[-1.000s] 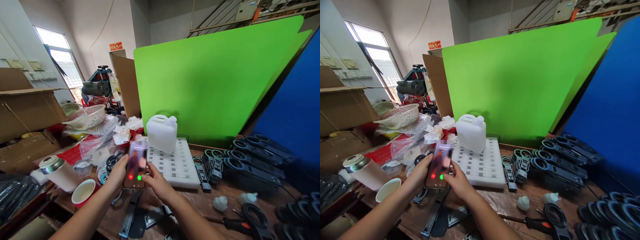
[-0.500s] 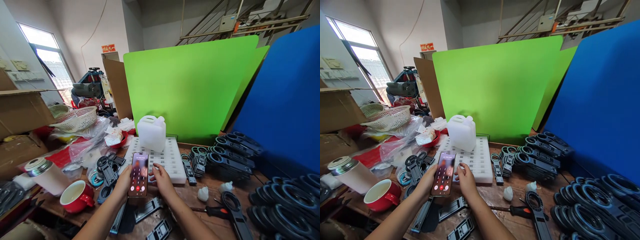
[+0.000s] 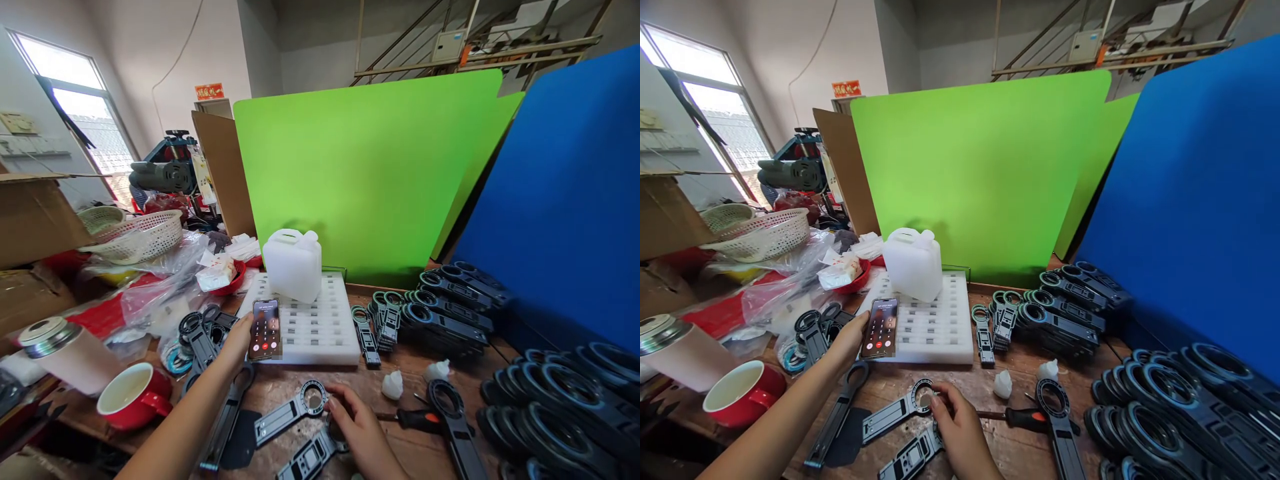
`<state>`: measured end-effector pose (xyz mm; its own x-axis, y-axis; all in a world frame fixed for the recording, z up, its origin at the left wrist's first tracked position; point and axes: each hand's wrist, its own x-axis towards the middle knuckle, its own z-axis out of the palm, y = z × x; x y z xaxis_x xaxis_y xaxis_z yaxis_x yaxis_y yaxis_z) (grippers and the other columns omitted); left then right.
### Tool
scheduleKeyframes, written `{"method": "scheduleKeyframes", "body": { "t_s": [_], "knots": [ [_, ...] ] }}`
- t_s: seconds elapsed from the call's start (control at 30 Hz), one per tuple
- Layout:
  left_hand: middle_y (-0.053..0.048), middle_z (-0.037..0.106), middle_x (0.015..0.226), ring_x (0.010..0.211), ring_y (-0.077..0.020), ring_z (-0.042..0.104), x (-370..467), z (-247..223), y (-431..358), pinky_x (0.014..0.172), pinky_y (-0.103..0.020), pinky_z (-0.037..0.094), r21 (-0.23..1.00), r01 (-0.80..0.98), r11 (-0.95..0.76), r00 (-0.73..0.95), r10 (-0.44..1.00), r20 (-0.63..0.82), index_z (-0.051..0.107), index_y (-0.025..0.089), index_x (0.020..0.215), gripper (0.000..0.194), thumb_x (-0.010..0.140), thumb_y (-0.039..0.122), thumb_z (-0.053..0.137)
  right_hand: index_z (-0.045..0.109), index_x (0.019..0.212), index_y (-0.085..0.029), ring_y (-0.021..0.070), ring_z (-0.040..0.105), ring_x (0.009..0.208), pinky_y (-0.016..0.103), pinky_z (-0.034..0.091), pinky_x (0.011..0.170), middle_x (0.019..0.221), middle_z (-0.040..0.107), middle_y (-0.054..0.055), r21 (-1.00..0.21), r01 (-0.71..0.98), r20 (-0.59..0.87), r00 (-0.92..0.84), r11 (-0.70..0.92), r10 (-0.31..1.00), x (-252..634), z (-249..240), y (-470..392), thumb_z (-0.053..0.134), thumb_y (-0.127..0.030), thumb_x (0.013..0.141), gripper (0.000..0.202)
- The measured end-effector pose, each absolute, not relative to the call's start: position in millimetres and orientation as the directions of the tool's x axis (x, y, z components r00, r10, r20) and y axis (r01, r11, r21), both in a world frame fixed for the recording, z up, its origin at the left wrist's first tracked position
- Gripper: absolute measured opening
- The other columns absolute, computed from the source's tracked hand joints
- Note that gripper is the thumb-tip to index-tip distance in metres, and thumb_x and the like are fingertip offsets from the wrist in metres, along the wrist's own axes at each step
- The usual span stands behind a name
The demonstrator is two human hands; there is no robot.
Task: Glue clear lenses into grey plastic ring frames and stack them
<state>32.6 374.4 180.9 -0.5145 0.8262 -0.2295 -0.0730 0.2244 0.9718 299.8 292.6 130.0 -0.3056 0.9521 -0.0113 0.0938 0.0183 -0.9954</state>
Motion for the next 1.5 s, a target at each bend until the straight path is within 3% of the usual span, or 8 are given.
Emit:
{"method": "scheduleKeyframes", "body": {
  "t_s": [0.13, 0.27, 0.37, 0.5, 0.73, 1.03, 1.33, 1.5],
  "knots": [
    [-0.008, 0.062, 0.122, 0.117, -0.0240, 0.053, 32, 179, 336, 0.102, -0.038, 0.037, 0.988, 0.128, 0.083, -0.601, 0.799, 0.011, 0.064, 0.019, 0.108, 0.032, 0.080, 0.033, 0.059, 0.065, 0.106, -0.021, 0.0267, 0.064, 0.098, 0.038, 0.050, 0.086, 0.104, 0.069, 0.011, -0.961, 0.232, 0.088, -0.265, 0.152, 0.960, 319, 126, 280, 0.049, -0.051, 0.086, 0.040],
    [-0.008, 0.063, 0.116, 0.116, -0.0263, 0.051, 52, 150, 266, 0.106, -0.046, 0.031, 0.962, 0.271, 0.032, -0.578, 0.804, 0.136, 0.064, 0.021, 0.107, 0.035, 0.078, 0.040, 0.059, 0.067, 0.105, -0.023, 0.0244, 0.065, 0.096, 0.034, 0.052, 0.084, 0.104, 0.070, 0.009, -0.845, 0.406, 0.250, -0.272, 0.347, 0.929, 343, 120, 268, 0.051, -0.040, 0.088, 0.029],
    [-0.007, 0.065, 0.107, 0.106, -0.0267, 0.057, 75, 120, 219, 0.098, -0.049, 0.040, 0.821, 0.571, -0.008, -0.373, 0.889, 0.268, 0.067, 0.024, 0.098, 0.026, 0.083, 0.041, 0.054, 0.068, 0.100, -0.024, 0.0230, 0.067, 0.090, 0.033, 0.054, 0.079, 0.096, 0.071, 0.008, -0.778, 0.469, 0.332, -0.256, 0.417, 0.908, 359, 112, 258, 0.050, -0.036, 0.089, 0.025],
    [-0.008, 0.066, 0.104, 0.099, -0.0240, 0.061, 101, 102, 197, 0.086, -0.043, 0.051, 0.652, 0.750, -0.114, -0.153, 0.928, 0.339, 0.067, 0.026, 0.099, 0.023, 0.088, 0.033, 0.048, 0.069, 0.094, -0.022, 0.0224, 0.067, 0.085, 0.032, 0.055, 0.076, 0.091, 0.072, 0.008, -0.770, 0.521, 0.325, -0.175, 0.368, 0.929, 369, 101, 249, 0.049, -0.036, 0.089, 0.025],
    [-0.006, 0.063, 0.110, 0.103, -0.0210, 0.060, 120, 104, 209, 0.087, -0.037, 0.052, 0.500, 0.796, -0.341, 0.160, 0.916, 0.369, 0.062, 0.028, 0.106, 0.022, 0.087, 0.024, 0.051, 0.068, 0.095, -0.019, 0.0234, 0.067, 0.090, 0.034, 0.054, 0.079, 0.095, 0.072, 0.009, -0.805, 0.551, 0.212, -0.076, 0.218, 0.974, 370, 92, 249, 0.047, -0.039, 0.087, 0.029],
    [-0.009, 0.062, 0.106, 0.099, -0.0233, 0.059, 118, 85, 211, 0.083, -0.041, 0.051, 0.495, 0.851, -0.175, -0.158, 0.814, 0.560, 0.061, 0.022, 0.106, 0.022, 0.089, 0.026, 0.048, 0.069, 0.096, -0.019, 0.0239, 0.066, 0.091, 0.034, 0.053, 0.081, 0.096, 0.071, 0.009, -0.790, 0.572, 0.167, -0.148, 0.222, 0.975, 365, 91, 249, 0.046, -0.037, 0.087, 0.030],
    [-0.007, 0.065, 0.101, 0.095, -0.0222, 0.061, 119, 90, 209, 0.084, -0.039, 0.050, 0.534, 0.818, -0.213, -0.090, 0.870, 0.485, 0.065, 0.022, 0.100, 0.021, 0.088, 0.028, 0.049, 0.065, 0.095, -0.019, 0.0226, 0.064, 0.091, 0.034, 0.051, 0.081, 0.094, 0.069, 0.009, -0.774, 0.573, 0.155, -0.241, 0.269, 0.958, 369, 106, 243, 0.044, -0.031, 0.090, 0.025],
    [-0.006, 0.066, 0.098, 0.094, -0.0210, 0.061, 119, 93, 206, 0.082, -0.036, 0.050, 0.519, 0.796, -0.313, 0.086, 0.906, 0.415, 0.064, 0.023, 0.102, 0.020, 0.086, 0.028, 0.052, 0.061, 0.108, -0.020, 0.0225, 0.059, 0.097, 0.035, 0.048, 0.085, 0.102, 0.063, 0.008, -0.726, 0.609, 0.058, -0.409, 0.320, 0.911, 374, 117, 230, 0.058, -0.028, 0.083, 0.026]
  ]
}}
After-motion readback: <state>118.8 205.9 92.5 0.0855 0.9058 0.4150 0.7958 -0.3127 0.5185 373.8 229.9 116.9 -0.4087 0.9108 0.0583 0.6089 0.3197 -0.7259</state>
